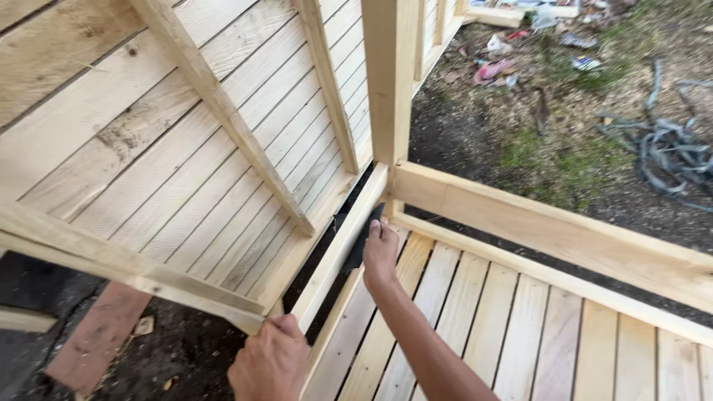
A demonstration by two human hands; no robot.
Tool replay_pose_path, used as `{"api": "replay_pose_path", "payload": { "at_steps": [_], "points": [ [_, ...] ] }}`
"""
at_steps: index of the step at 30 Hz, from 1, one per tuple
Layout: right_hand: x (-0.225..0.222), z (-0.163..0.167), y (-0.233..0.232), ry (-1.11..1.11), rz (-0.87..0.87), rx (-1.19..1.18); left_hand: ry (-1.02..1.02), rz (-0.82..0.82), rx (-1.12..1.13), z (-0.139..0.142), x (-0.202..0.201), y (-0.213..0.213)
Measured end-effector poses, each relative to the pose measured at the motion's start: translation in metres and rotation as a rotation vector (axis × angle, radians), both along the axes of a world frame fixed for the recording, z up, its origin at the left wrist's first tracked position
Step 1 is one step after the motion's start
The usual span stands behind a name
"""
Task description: The person sands the wooden rails and frame of an unfinished slatted furniture piece using a sanding block, working along the top rails and corners. They steady the frame with one hand while sanding with the other, moving around the piece to reach different rails and occasionally repositioning the sandpaper.
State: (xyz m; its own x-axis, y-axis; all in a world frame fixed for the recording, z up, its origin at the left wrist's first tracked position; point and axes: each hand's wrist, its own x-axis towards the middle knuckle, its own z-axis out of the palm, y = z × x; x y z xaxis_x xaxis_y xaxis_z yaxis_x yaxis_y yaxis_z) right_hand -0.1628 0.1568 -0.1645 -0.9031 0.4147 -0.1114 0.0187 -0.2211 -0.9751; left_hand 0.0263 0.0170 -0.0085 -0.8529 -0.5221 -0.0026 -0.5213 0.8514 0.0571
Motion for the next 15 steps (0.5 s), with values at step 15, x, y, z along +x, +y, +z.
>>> {"api": "replay_pose_path", "payload": {
  "at_steps": [15],
  "points": [
    [0.003,0.038,0.012,-0.255,-0.119,-0.400,-0.104,-0.009,0.124,0.005,-0.001,0.001]
  ]
}}
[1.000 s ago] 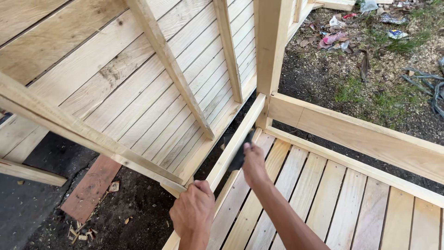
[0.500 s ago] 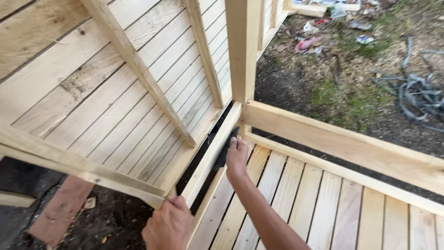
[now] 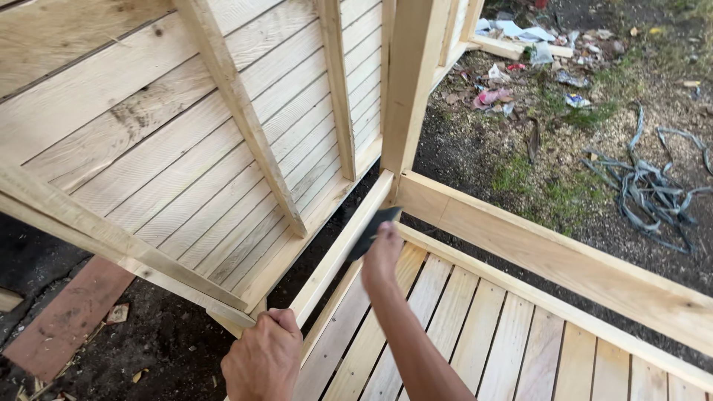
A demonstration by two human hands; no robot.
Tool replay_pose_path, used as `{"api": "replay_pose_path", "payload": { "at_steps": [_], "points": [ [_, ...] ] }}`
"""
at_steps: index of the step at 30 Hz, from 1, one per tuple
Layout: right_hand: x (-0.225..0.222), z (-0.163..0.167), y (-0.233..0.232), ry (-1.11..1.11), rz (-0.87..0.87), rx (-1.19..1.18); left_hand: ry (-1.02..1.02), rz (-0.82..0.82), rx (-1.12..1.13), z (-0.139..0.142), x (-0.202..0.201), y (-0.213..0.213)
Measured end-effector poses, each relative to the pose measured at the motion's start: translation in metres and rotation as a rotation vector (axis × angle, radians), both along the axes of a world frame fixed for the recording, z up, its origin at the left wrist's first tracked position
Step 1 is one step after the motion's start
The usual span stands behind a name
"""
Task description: The person sands the wooden rails and frame of an unfinished slatted furniture piece using a sanding block, working along the top rails and corners. They steady the frame with one hand while sanding with the other, moving around the piece to reach different rails and occasionally repositioning the sandpaper.
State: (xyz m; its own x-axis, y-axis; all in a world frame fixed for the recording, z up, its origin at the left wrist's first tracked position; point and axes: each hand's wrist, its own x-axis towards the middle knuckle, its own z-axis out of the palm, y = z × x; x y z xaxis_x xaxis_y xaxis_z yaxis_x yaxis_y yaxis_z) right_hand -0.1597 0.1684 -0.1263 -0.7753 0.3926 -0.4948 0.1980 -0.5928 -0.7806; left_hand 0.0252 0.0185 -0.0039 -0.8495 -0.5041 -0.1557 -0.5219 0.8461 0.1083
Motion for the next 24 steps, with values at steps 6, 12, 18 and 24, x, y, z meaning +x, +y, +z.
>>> {"api": "replay_pose_path", "payload": {
  "at_steps": [6,12,18,24],
  "points": [
    [-0.038,0.005,-0.021,0.202,-0.124,0.192,0.018,-0.005,-0.018,0.003,-0.002,-0.001],
    [-0.003,0.004,-0.017,0.145,-0.010,-0.233,0.054,-0.020,0.011,0.008,0.002,-0.002],
    [-0.035,0.009,0.016,0.155,-0.025,-0.012,0.084,-0.020,-0.008,0.011,0.001,-0.001],
    [-0.031,-0.004,-0.003,0.342,0.103,-0.520,0.100,-0.034,-0.013,0.009,0.001,-0.002]
  ]
}}
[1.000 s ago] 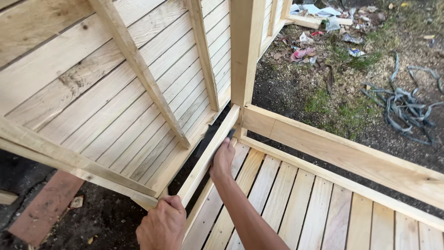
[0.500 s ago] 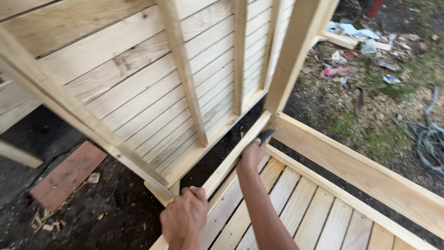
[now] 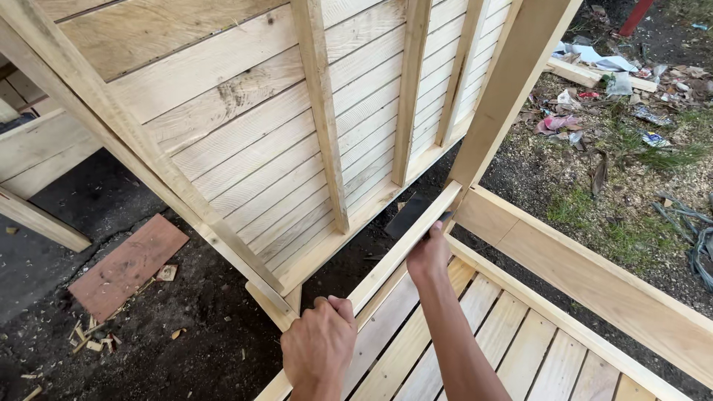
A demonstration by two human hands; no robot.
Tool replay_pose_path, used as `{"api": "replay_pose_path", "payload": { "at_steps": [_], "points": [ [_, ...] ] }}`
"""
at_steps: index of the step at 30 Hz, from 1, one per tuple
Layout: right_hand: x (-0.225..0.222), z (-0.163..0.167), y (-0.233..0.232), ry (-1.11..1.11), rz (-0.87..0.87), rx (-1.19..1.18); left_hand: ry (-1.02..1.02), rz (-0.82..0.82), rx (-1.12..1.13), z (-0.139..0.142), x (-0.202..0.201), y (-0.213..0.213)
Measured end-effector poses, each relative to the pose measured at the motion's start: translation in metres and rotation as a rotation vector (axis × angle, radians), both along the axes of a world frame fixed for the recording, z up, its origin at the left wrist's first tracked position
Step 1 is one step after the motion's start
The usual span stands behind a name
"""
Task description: The person sands the wooden rails and frame of an unfinished slatted furniture piece using a sanding block, working along the top rails and corners. They steady the frame with one hand while sanding with the other, moving around the piece to reach different rails and occasionally repositioning the sandpaper.
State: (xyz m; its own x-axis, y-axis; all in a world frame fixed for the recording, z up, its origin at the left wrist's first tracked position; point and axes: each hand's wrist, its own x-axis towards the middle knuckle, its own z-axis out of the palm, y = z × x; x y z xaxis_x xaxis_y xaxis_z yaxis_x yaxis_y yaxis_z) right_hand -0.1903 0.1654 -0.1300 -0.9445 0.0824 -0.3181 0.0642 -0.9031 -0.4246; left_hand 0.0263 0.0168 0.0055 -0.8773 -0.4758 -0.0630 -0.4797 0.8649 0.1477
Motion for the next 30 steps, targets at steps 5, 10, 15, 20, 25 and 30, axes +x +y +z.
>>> {"api": "replay_pose_path", "payload": {
  "at_steps": [5,10,15,20,25,30],
  "points": [
    [0.022,-0.001,0.015,0.004,0.028,0.241,0.110,0.046,-0.031,0.001,-0.002,0.002],
    [-0.003,0.011,0.005,0.058,-0.250,0.271,0.020,0.014,0.009,0.000,-0.001,0.001],
    [0.023,0.011,-0.023,0.112,-0.358,0.990,0.048,0.005,-0.016,-0.002,-0.001,0.001],
    [0.036,0.031,-0.011,-0.109,-0.164,1.113,-0.096,-0.011,0.075,-0.004,-0.003,0.000],
    [0.012,0.060,-0.015,-0.046,-0.358,1.017,-0.073,-0.022,0.006,-0.004,-0.003,-0.002],
    [0.034,0.061,-0.034,-0.003,-0.180,0.320,-0.051,-0.026,0.002,-0.001,-0.001,0.000]
  ]
}}
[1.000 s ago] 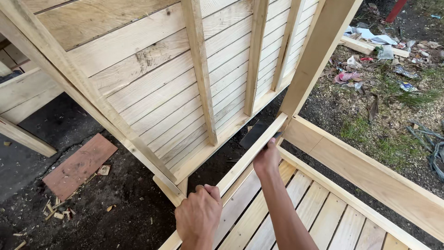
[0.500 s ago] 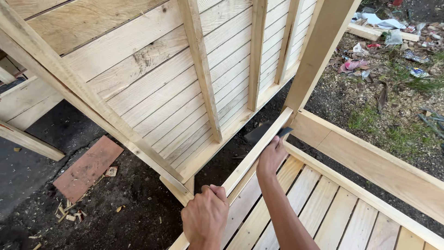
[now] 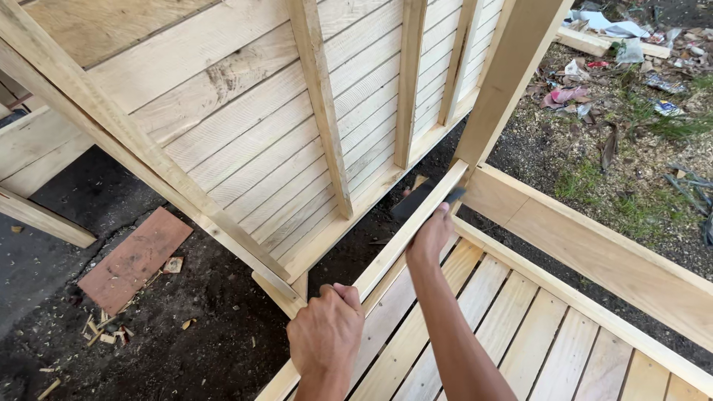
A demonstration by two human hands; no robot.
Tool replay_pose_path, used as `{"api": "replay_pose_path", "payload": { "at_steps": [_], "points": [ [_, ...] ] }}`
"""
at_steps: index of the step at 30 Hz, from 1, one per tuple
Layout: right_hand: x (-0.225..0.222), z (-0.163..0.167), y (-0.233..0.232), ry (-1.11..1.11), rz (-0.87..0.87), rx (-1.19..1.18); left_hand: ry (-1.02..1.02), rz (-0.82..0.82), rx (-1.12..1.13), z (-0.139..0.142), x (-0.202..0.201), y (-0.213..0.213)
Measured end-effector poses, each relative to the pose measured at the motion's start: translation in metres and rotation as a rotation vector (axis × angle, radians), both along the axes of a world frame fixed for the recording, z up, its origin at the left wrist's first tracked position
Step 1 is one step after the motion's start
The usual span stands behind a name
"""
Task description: The person sands the wooden rails and frame of an unfinished slatted furniture piece using a sanding block, working along the top rails and corners. They steady the frame with one hand while sanding with the other, moving around the piece to reach different rails and occasionally repositioning the sandpaper.
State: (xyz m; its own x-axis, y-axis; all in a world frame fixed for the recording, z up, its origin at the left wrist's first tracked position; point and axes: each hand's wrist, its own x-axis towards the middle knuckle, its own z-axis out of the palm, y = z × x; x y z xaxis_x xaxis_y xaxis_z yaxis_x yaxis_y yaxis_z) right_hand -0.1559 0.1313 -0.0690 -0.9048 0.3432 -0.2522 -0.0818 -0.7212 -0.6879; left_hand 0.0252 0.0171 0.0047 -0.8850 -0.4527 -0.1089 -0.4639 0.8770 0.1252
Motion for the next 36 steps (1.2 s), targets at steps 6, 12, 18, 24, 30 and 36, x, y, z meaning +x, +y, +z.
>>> {"api": "replay_pose_path", "payload": {
  "at_steps": [6,12,18,24,30,36],
  "points": [
    [0.011,-0.022,0.017,-0.191,-0.039,0.299,0.028,0.012,0.025,0.003,-0.002,0.000],
    [-0.039,-0.040,0.020,-0.144,-0.174,0.513,0.103,0.024,-0.032,0.003,0.001,0.002],
    [-0.031,-0.052,0.012,-0.087,-0.025,-0.099,0.111,0.014,-0.027,0.003,0.002,0.001],
    [0.003,-0.065,-0.008,-0.192,0.038,-0.017,0.144,0.023,-0.016,-0.002,0.003,0.001],
    [0.050,-0.061,-0.023,-0.110,0.110,0.278,0.285,0.064,-0.036,-0.007,0.004,0.004],
    [0.089,-0.017,-0.017,-0.175,0.155,0.619,0.326,0.021,0.033,-0.003,0.024,0.001]
  ]
}}
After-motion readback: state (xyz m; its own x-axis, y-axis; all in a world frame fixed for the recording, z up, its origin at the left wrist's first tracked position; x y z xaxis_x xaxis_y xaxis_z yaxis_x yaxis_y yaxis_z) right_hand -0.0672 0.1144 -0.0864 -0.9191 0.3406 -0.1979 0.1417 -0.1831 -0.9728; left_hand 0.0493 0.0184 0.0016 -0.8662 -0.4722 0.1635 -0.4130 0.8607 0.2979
